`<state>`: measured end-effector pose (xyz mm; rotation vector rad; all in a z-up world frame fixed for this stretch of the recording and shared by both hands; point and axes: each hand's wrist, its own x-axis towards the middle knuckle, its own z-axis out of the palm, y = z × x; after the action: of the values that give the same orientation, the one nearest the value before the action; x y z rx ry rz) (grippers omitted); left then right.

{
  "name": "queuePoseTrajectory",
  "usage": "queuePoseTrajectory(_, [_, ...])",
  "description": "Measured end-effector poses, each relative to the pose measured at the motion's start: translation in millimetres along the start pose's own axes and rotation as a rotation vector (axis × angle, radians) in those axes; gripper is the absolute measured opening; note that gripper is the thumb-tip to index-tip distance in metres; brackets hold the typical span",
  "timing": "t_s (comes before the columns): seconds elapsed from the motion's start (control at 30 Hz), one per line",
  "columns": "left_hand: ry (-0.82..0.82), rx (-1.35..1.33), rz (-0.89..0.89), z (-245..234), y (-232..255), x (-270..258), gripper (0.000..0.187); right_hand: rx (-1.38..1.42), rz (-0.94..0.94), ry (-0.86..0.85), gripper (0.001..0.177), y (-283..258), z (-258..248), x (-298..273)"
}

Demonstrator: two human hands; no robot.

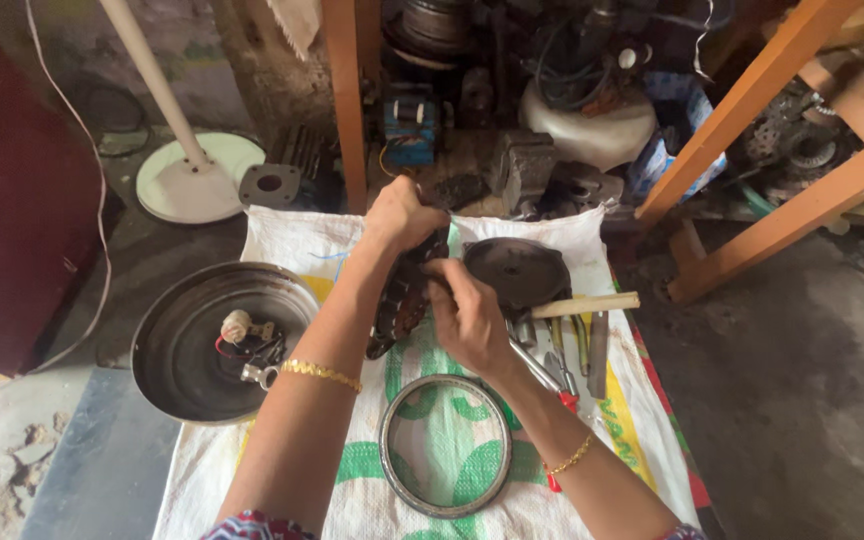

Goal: The person repairs a ceiling fan motor by manually rotating the internal stator component, inspecting the windings using a screwdriver, and attempting to fit a metal ring over the central assembly.

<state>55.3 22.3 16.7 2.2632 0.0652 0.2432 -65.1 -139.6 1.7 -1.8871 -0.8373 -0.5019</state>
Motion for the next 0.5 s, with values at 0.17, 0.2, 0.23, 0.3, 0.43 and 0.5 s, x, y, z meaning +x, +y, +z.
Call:
queuePoseTrajectory(0.17, [0.046,0.011,-0.047,-3,3,-13,0.084,0.004,0.098,0.094,0.02,18,7,10])
queuePoseTrajectory(0.2, [0.037,0.032,-0.027,-5,6,-16,0.086,-0.018,0.021,0.084,0.021,22,9,10])
queuePoseTrajectory(0.23, [0.032,0.055,-0.011,-8,9,-19,0.089,-0.038,-0.058,0.069,0.023,26,11,9])
queuePoseTrajectory(0.3, [0.034,0.133,0.053,-18,19,-30,0.086,-0.168,-0.053,0.026,0.021,32,14,6])
queuePoseTrajectory(0.43, [0.107,0.248,0.247,-44,19,-73,0.065,-0.256,-0.085,0.038,0.027,31,12,8])
queuePoseTrajectory(0.5, [0.146,0.184,0.259,-41,8,-93,0.054,-0.209,-0.037,0.002,0.022,28,7,11])
